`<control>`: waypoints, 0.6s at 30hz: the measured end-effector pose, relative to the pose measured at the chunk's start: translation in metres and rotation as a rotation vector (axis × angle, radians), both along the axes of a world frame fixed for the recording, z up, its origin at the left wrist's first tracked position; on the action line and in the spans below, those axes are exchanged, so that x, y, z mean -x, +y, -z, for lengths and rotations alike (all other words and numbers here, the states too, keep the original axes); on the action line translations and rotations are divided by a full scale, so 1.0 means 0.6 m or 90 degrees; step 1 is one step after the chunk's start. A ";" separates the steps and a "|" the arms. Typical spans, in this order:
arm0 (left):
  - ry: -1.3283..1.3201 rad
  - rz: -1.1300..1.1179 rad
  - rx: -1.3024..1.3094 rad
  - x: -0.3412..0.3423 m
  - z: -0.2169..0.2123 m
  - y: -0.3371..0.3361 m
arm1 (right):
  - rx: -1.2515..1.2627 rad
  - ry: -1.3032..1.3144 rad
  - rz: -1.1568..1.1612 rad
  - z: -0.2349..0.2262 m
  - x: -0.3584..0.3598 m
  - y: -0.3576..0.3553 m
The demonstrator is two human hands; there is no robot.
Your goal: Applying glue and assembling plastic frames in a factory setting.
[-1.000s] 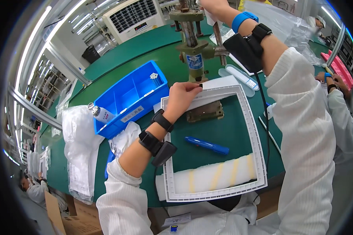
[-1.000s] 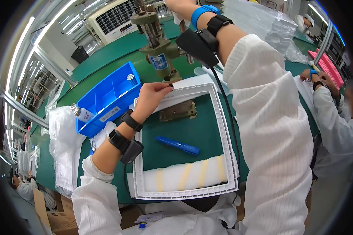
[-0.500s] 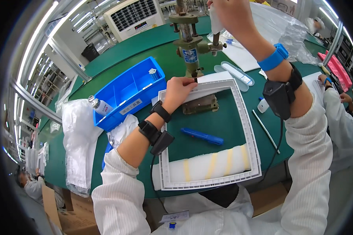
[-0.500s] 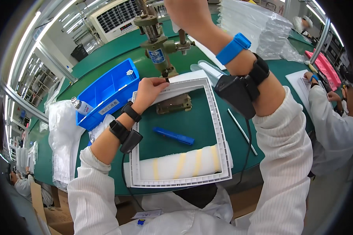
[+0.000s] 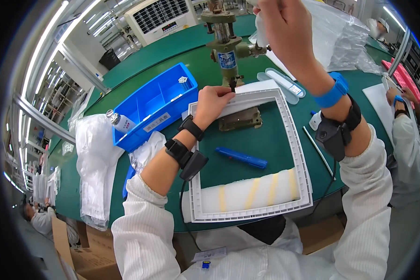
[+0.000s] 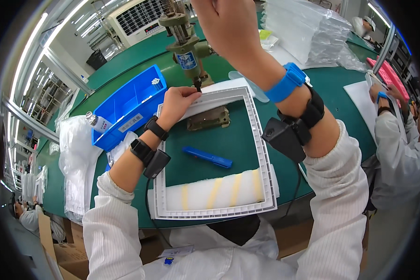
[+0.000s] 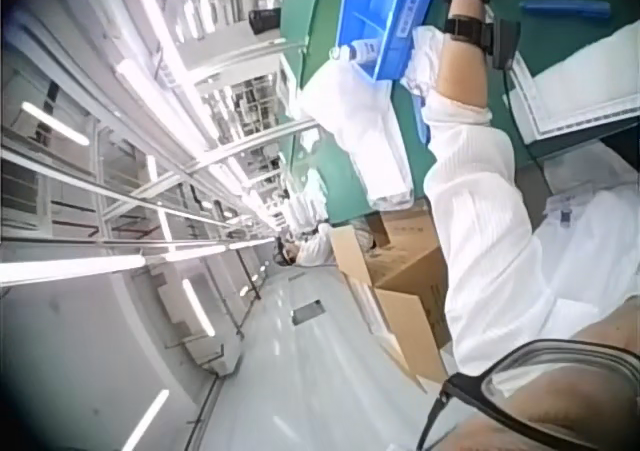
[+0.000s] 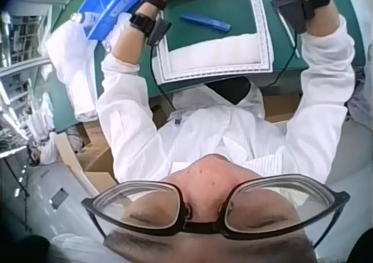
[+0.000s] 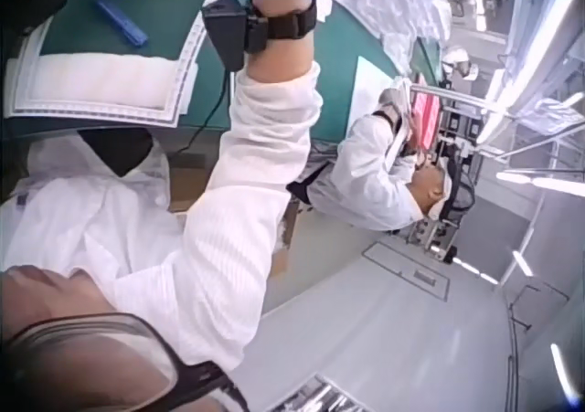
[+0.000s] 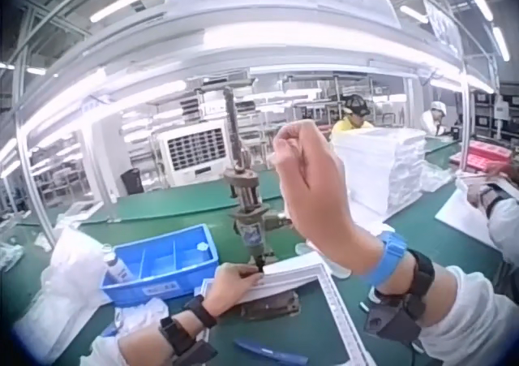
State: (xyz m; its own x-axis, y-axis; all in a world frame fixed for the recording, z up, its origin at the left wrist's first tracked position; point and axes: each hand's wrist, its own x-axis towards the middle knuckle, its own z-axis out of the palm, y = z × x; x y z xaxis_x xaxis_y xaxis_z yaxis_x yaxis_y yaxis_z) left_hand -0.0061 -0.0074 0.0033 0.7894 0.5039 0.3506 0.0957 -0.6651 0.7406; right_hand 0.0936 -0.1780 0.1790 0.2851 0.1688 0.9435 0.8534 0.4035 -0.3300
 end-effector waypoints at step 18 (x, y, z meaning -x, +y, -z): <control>-0.035 0.002 -0.010 -0.004 0.005 -0.002 | -0.015 -0.049 0.024 0.004 -0.020 0.009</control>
State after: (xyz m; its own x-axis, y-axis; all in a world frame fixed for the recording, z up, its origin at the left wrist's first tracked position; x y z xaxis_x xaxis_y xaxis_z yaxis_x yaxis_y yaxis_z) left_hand -0.0039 -0.0087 0.0000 0.7705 0.4953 0.4012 0.0527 -0.6768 0.7343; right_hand 0.1057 -0.1725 0.1768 0.2179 0.1373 0.9663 0.8907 0.3768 -0.2544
